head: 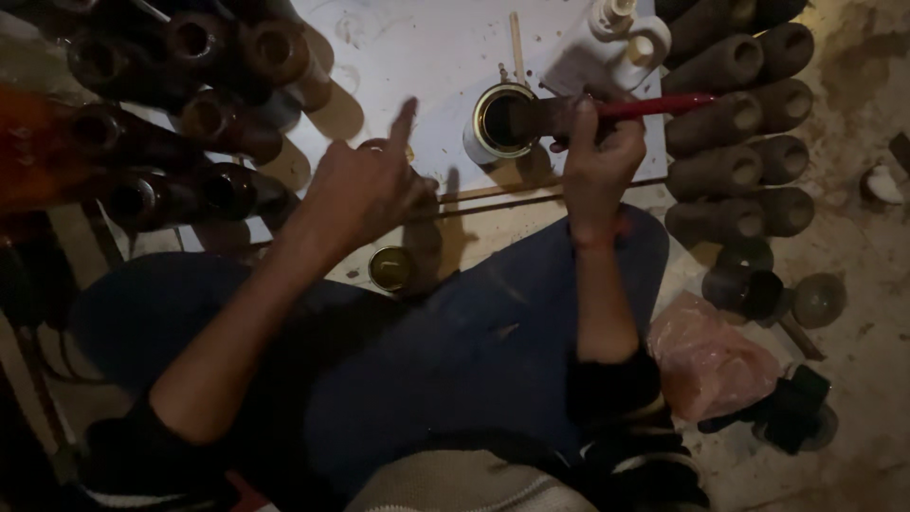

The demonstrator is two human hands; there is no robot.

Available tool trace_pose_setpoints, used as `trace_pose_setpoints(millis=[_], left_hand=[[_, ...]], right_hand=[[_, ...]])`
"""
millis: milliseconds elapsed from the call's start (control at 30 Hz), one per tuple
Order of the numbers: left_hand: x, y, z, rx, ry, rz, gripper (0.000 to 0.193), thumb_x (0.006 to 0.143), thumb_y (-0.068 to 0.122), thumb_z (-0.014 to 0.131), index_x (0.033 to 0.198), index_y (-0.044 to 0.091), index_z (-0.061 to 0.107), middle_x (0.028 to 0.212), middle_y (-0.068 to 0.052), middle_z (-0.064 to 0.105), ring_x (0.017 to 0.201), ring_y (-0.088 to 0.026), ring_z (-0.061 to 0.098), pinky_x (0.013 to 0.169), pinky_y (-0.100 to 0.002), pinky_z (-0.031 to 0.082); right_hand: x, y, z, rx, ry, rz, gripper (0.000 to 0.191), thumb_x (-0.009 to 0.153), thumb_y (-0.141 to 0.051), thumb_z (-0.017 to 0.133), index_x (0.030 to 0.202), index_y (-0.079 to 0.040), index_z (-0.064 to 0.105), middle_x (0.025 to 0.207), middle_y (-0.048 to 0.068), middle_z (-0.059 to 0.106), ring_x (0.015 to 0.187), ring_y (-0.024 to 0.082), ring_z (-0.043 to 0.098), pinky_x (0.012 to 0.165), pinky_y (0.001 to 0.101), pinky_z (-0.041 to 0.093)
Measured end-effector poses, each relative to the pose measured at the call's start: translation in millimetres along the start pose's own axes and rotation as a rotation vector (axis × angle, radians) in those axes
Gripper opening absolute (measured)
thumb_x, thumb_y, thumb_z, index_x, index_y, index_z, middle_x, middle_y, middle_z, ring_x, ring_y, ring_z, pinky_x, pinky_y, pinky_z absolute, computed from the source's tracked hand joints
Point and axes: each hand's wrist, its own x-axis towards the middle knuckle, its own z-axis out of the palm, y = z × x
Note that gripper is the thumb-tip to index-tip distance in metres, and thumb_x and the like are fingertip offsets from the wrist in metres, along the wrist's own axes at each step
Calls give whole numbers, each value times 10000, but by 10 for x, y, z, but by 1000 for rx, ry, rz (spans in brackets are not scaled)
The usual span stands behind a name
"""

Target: The person sits on the floor and applies dark paint to small clay pots using a red-handled brush. They repeatedly dip the brush into a paint can and coat the exterior of each pot, rotating it to cover all sides before setting it aside.

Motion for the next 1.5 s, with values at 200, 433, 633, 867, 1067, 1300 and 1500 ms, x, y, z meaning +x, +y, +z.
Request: trace_pose_setpoints(millis=[200, 433, 633, 867, 1067, 1300, 1500], left_hand=[[-291, -473, 215, -423, 166, -273, 520, 1117, 383, 545, 1471, 41, 376, 1123, -256, 693, 999, -370, 715, 887, -496, 567], [-515, -683, 852, -1265, 565, -417, 940, 1049, 614, 437, 1670, 113, -61, 1660, -300, 180, 1409, -434, 418, 1082, -554, 430], [-560, -525, 1090, -1411, 633, -474, 1065, 922, 779, 389, 1654, 159, -72, 1716, -261, 63, 1450, -442, 424, 1164, -597, 373], [-541, -524, 1031, -1482, 744, -275, 975, 1007, 724, 391, 1665, 131, -17, 1723, -289, 27, 1523, -478, 384, 1182, -612, 376], [-580, -501, 968, -1624, 727, -235, 972, 1003, 723, 434, 1653, 162, -21, 1737, -255, -23, 1561, -489, 260, 1257, -618, 311], [-631, -462, 1020, -1662, 676, -247, 943, 998, 741, 323, 1704, 196, 17, 1629, -413, 323, 1314, -397, 514, 952, -482, 452], [-604, -432, 993, -1537, 851, -63, 797, 1132, 642, 323, 1724, 184, 50, 1832, -134, 2, 1418, -291, 511, 1103, -372, 560]], right_hand=[[40, -93, 73, -152, -16, -33, 209, 1092, -126, 646, 1136, 79, 645, 897, 81, 699, 755, 110, 656, 636, 267, 538], [114, -144, 188, -348, -84, -74, 233, 1086, -170, 673, 1120, 60, 692, 862, 105, 718, 737, 134, 656, 644, 312, 528], [104, -221, 303, -416, -162, -160, 216, 1090, -167, 657, 1166, 32, 695, 973, 146, 740, 860, 199, 717, 751, 339, 560], [117, -168, 310, -465, -147, -206, 218, 1105, -165, 646, 1139, 46, 692, 903, 128, 729, 785, 191, 724, 694, 345, 566], [221, -10, 150, -135, 72, 299, 228, 1075, -221, 599, 1056, 6, 583, 772, 78, 650, 565, 137, 634, 440, 251, 498], [149, -199, 114, 377, 134, 408, 196, 1058, -226, 634, 1021, -44, 568, 907, 100, 686, 664, 171, 671, 512, 289, 548], [-304, -470, 747, 414, -159, 377, 245, 1073, -189, 665, 1167, 37, 658, 991, 98, 699, 781, 128, 666, 641, 255, 530]])
